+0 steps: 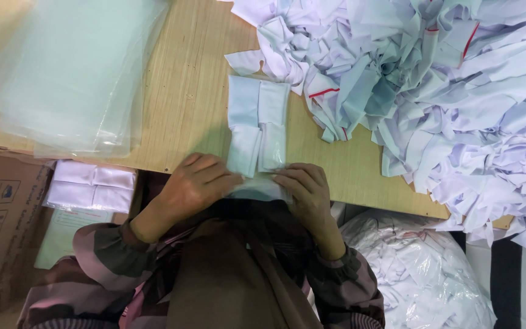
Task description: Folding white fabric items and placing them into individual plastic bags before putting them in a box.
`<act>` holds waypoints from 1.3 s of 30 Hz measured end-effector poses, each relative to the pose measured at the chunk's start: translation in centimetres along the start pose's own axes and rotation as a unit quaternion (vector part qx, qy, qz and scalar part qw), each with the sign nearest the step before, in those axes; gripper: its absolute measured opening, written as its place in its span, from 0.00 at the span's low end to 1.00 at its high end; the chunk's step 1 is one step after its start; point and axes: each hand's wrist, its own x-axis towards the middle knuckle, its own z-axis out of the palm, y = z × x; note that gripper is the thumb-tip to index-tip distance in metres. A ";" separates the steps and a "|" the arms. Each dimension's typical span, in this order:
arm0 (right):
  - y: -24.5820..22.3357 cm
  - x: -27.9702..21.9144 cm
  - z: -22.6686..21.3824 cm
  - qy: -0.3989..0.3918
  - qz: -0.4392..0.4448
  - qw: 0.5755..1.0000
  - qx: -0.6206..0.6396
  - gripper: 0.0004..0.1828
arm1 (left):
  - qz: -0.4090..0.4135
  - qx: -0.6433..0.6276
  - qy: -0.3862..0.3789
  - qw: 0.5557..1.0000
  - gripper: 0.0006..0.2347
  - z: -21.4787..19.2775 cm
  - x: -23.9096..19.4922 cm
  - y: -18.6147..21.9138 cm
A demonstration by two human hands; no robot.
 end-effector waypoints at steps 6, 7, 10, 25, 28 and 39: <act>0.8 1.0 0.4 0.009 0.075 0.995 0.068 0.04 | -0.070 -0.061 0.024 0.995 0.05 0.8 -0.2 0.0; 0.8 1.1 0.2 0.011 0.076 0.995 0.067 0.04 | -0.069 -0.062 0.023 0.995 0.05 0.9 -0.2 -0.3; 1.0 1.2 0.2 0.000 0.100 0.992 0.071 0.09 | -0.106 -0.109 0.007 0.988 0.07 0.9 -0.1 -0.9; -0.2 4.8 -0.1 -0.035 0.351 0.932 0.086 0.08 | -0.278 -0.085 -0.045 0.956 0.06 1.0 3.6 -1.6; 0.4 3.8 0.3 -0.046 0.387 0.918 0.077 0.06 | -0.312 -0.073 -0.084 0.944 0.06 0.9 4.0 -1.6; 2.8 2.1 2.5 0.073 0.035 0.979 -0.186 0.04 | -0.400 -0.011 -0.179 0.899 0.12 2.0 5.3 -2.0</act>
